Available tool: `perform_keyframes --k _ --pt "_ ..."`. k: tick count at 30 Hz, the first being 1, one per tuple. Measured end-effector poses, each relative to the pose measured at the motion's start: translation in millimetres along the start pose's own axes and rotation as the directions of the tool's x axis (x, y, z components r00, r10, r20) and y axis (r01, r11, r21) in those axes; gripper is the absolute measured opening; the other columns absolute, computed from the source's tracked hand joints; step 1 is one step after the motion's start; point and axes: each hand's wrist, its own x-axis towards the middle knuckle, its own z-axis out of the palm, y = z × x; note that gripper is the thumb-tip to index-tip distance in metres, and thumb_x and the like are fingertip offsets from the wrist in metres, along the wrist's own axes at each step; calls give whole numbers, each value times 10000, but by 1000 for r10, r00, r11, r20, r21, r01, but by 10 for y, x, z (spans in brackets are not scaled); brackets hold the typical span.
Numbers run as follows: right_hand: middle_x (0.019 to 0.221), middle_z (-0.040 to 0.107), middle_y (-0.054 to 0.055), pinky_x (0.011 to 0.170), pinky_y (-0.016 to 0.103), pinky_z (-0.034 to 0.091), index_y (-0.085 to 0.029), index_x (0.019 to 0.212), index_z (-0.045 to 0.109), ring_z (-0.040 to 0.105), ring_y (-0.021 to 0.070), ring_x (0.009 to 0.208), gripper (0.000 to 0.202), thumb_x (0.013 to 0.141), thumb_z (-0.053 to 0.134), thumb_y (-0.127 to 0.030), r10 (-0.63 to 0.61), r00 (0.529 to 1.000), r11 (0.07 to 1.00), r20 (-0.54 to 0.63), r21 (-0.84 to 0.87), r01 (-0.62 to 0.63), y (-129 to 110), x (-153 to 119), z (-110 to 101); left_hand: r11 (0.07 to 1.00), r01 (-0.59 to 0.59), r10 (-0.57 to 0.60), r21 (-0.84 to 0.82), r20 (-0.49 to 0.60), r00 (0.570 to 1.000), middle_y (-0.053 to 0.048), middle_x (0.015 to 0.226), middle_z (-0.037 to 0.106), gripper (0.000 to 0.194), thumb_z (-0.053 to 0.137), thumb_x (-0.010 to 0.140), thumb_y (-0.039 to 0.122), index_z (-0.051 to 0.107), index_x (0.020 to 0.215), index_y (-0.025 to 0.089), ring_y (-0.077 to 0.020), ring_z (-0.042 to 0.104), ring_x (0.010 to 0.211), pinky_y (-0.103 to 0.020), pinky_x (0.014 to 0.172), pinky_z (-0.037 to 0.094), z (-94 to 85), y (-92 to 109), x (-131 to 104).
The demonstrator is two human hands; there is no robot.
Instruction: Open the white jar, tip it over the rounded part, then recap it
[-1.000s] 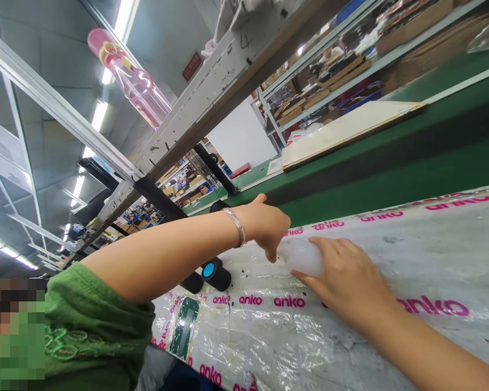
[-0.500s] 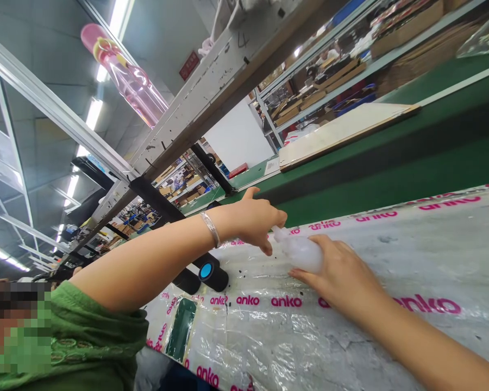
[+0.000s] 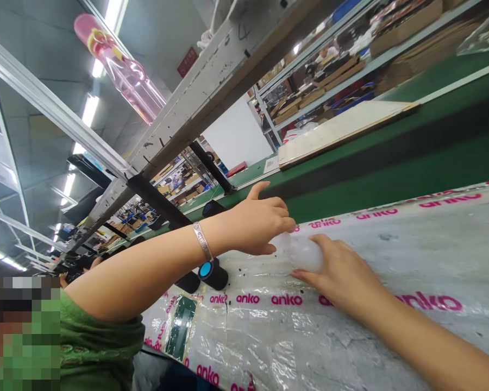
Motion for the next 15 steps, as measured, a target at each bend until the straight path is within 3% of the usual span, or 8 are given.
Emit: perform_keyframes --k 5,12,15 --pt "1191 573 86 948 453 435 -188 1202 533 528 295 1098 838 570 550 -738 14 999 998 51 59 -17 -34 -10 -21 998 -26 28 61 -34 999 -93 1107 725 235 682 812 106 702 1037 170 -263 549 1222 -701 1185 94 117 -39 6" --pt "1141 585 63 904 418 419 -208 1170 528 531 278 1044 793 575 576 -729 -1 998 995 68 100 -6 -12 -17 -20 999 -42 40 -17 -109 993 -85 1099 718 352 764 791 277 658 1108 167 -272 553 1218 -712 1168 102 228 -59 -93" --pt "1135 589 63 905 420 424 -206 1179 535 536 280 1043 794 578 583 -723 -6 998 995 68 101 -1 -15 -13 -7 999 -47 43 -22 -147 988 -92 1064 723 265 710 822 279 669 1050 151 -269 566 1202 -703 1172 112 299 -31 -110"
